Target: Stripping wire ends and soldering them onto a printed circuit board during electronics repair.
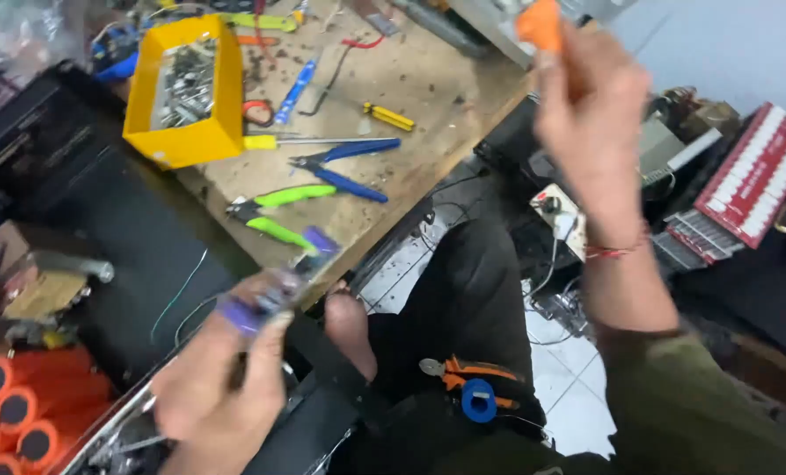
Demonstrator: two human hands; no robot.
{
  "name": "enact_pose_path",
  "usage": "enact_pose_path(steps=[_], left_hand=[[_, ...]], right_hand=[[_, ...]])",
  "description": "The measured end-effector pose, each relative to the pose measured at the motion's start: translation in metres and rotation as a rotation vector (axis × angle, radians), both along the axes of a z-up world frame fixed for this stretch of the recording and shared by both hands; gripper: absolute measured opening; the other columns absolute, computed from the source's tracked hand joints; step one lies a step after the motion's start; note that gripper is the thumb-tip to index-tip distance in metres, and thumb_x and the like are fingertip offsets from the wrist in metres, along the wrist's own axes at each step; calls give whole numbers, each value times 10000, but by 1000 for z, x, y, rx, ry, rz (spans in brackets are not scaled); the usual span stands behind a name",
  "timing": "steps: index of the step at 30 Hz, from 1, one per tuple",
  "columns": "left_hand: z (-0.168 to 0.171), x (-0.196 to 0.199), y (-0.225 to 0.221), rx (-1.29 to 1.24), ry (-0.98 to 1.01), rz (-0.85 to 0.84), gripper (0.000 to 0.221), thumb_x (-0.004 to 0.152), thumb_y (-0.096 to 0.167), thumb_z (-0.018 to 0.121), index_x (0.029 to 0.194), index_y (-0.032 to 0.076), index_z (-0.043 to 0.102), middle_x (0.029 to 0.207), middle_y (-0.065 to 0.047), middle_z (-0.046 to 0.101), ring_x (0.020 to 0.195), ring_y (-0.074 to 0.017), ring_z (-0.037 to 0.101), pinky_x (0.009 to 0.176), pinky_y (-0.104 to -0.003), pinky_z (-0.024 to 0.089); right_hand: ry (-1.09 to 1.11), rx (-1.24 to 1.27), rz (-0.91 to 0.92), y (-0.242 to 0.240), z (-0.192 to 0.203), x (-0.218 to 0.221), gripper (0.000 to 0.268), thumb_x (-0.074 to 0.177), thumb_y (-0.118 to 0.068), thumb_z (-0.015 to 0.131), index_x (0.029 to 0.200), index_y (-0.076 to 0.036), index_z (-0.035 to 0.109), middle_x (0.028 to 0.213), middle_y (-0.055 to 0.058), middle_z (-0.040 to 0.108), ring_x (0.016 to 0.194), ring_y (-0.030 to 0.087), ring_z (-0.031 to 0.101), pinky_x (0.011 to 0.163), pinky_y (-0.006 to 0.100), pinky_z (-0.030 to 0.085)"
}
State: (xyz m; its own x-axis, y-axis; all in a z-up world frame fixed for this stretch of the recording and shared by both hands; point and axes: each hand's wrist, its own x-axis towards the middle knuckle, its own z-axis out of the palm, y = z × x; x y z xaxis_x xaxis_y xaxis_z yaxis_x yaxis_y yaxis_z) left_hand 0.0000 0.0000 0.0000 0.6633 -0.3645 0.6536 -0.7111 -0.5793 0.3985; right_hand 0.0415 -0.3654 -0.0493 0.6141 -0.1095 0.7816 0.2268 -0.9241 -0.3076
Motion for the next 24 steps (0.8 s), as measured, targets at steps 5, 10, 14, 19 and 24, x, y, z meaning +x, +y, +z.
enact_pose_path(steps=[5, 10, 14, 19, 24], left_hand=[[8, 16, 12, 119, -180, -459, 183, 1001, 9, 525, 1052, -96, 666, 1115, -216, 743, 1113, -354, 738, 1036, -543, 535], [14, 27, 20, 257, -585, -504, 77, 956, -101, 767, 999, -73, 710, 939, -201, 806, 1016, -353, 793, 938, -526, 609], [16, 31, 27, 371, -628, -536, 46, 985, -47, 737, 1019, -74, 721, 978, -213, 816, 1057, -367, 775, 967, -521, 589], [18, 34, 36, 372, -632, -484, 87, 975, -61, 745, 1004, -116, 686, 1013, -258, 790, 1025, -384, 780, 935, -522, 613], [16, 38, 35, 292, -579, -484, 48, 972, -105, 675, 963, -149, 656, 984, -297, 770, 987, -421, 776, 905, -555, 619]], right_hand=[[279, 589, 250, 25, -9, -29, 349, 1205, -254, 605, 919, -71, 525, 810, -10, 398, 756, 101, 361, 663, 294, 292], [540, 1006, 544, 105, -19, -46, 180, 1037, -223, 628, 1092, -61, 685, 666, -20, 538, 492, 45, 468, 417, 182, 415], [602, 1429, 985, 145, -11, -45, 249, 1022, -254, 618, 1010, -9, 578, 630, -25, 400, 441, 27, 309, 358, 177, 229], [571, 1373, 1018, 164, -3, -38, 211, 1043, -220, 593, 1049, -11, 622, 618, -29, 398, 444, 33, 324, 372, 168, 266], [481, 913, 747, 141, 3, -31, 319, 1052, -321, 548, 1150, -29, 634, 704, -50, 488, 519, 47, 443, 445, 185, 415]])
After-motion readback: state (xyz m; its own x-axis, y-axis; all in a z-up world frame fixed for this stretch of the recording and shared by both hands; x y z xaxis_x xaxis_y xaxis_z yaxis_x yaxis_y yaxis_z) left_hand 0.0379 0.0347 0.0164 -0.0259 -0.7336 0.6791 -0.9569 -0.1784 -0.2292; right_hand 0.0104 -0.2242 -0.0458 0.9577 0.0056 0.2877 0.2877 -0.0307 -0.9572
